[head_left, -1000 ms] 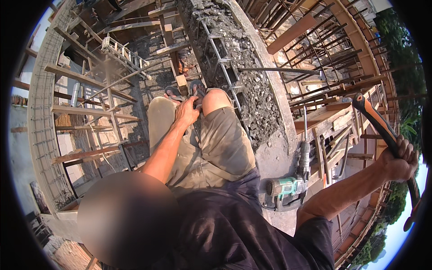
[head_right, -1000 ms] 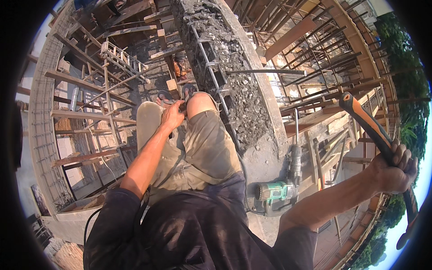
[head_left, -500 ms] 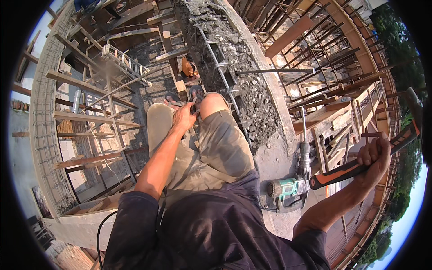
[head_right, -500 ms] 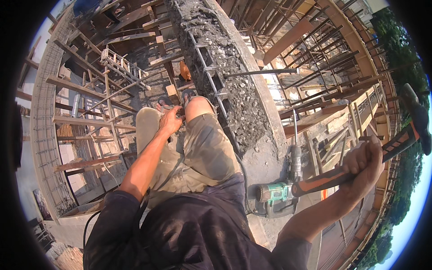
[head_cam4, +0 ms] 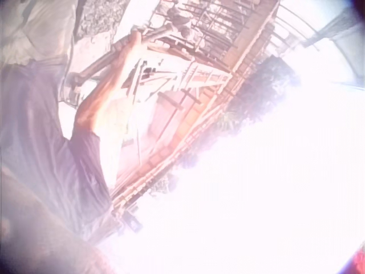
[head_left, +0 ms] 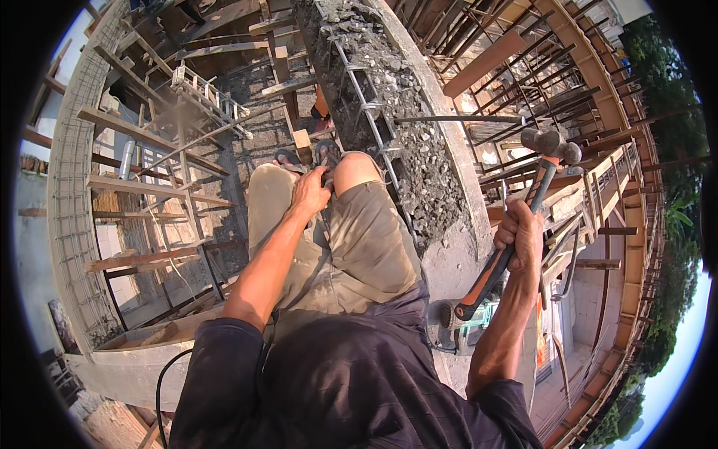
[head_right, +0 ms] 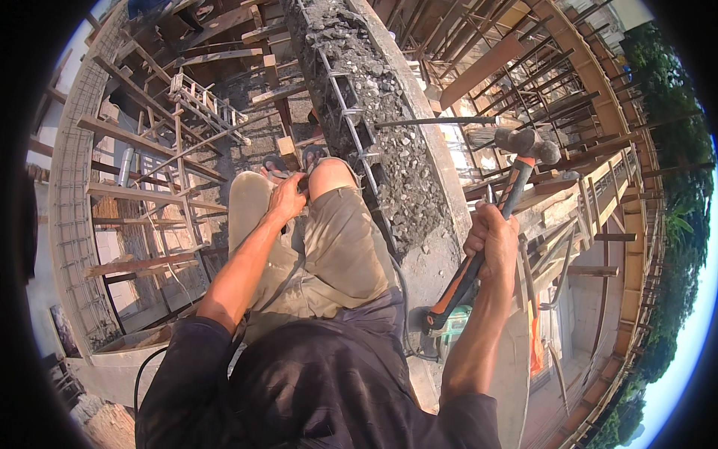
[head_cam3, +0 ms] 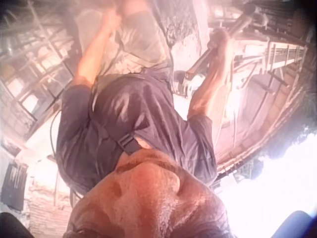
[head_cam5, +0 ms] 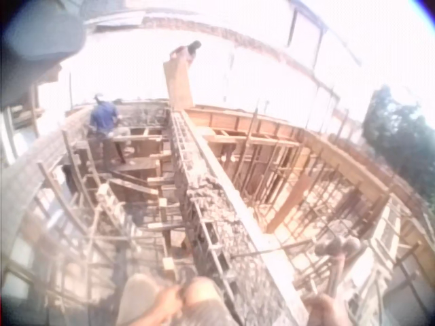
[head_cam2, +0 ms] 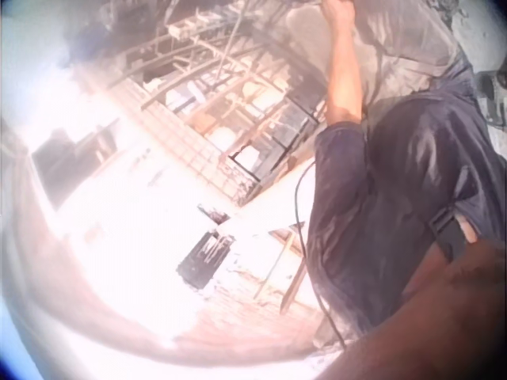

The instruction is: The person uses a hammer and a metal chisel to chip away at a concrete and rebar structure while perched on the framing.

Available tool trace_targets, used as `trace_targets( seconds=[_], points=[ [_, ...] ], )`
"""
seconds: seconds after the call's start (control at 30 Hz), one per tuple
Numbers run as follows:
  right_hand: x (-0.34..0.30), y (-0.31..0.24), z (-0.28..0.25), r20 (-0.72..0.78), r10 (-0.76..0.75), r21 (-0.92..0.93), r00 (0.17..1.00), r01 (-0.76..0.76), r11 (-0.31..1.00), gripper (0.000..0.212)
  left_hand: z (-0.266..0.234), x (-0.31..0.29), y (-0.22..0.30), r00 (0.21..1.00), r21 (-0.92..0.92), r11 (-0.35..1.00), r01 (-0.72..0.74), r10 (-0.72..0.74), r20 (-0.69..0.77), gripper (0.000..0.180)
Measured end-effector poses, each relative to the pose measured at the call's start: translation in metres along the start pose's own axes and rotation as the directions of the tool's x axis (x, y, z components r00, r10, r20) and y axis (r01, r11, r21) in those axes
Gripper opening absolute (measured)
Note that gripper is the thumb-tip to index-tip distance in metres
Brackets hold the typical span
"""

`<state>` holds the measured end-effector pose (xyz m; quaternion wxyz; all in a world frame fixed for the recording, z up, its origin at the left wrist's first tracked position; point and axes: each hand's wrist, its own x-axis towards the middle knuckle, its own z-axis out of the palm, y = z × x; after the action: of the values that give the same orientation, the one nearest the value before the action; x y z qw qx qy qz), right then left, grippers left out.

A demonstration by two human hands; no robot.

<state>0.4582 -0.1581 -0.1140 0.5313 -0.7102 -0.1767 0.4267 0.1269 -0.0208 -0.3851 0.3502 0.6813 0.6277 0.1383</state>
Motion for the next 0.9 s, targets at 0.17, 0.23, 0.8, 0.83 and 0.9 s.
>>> trace_targets(
  seconds=[0.17,0.23,0.8,0.83,0.9],
  points=[
    [-0.042,-0.068,-0.021,-0.141,-0.232,0.091,0.962,0.246,0.965,0.033,-0.008,-0.003,-0.001,1.000,-0.013,0.999,0.029,-0.029,-0.007,0.052],
    [-0.062,-0.112,-0.062,-0.193,-0.471,0.205,0.861,0.505,0.839,0.035,-0.007,-0.003,0.008,1.000,0.024,1.000,0.004,-0.003,-0.004,0.052],
    [-0.013,-0.002,-0.003,-0.007,0.028,-0.006,1.000,-0.028,1.000,0.038,-0.004,0.004,0.001,1.000,0.017,1.000,0.000,0.000,0.008,0.051],
    [-0.023,-0.014,-0.005,-0.040,0.006,-0.003,0.999,-0.006,1.000,0.038,-0.003,0.004,-0.004,1.000,-0.009,1.000,0.014,-0.013,0.019,0.050],
    [-0.035,-0.047,-0.023,-0.084,-0.168,0.021,0.982,0.171,0.985,0.037,-0.003,0.001,-0.005,0.999,-0.014,0.999,0.031,-0.031,0.030,0.050]
  ],
)
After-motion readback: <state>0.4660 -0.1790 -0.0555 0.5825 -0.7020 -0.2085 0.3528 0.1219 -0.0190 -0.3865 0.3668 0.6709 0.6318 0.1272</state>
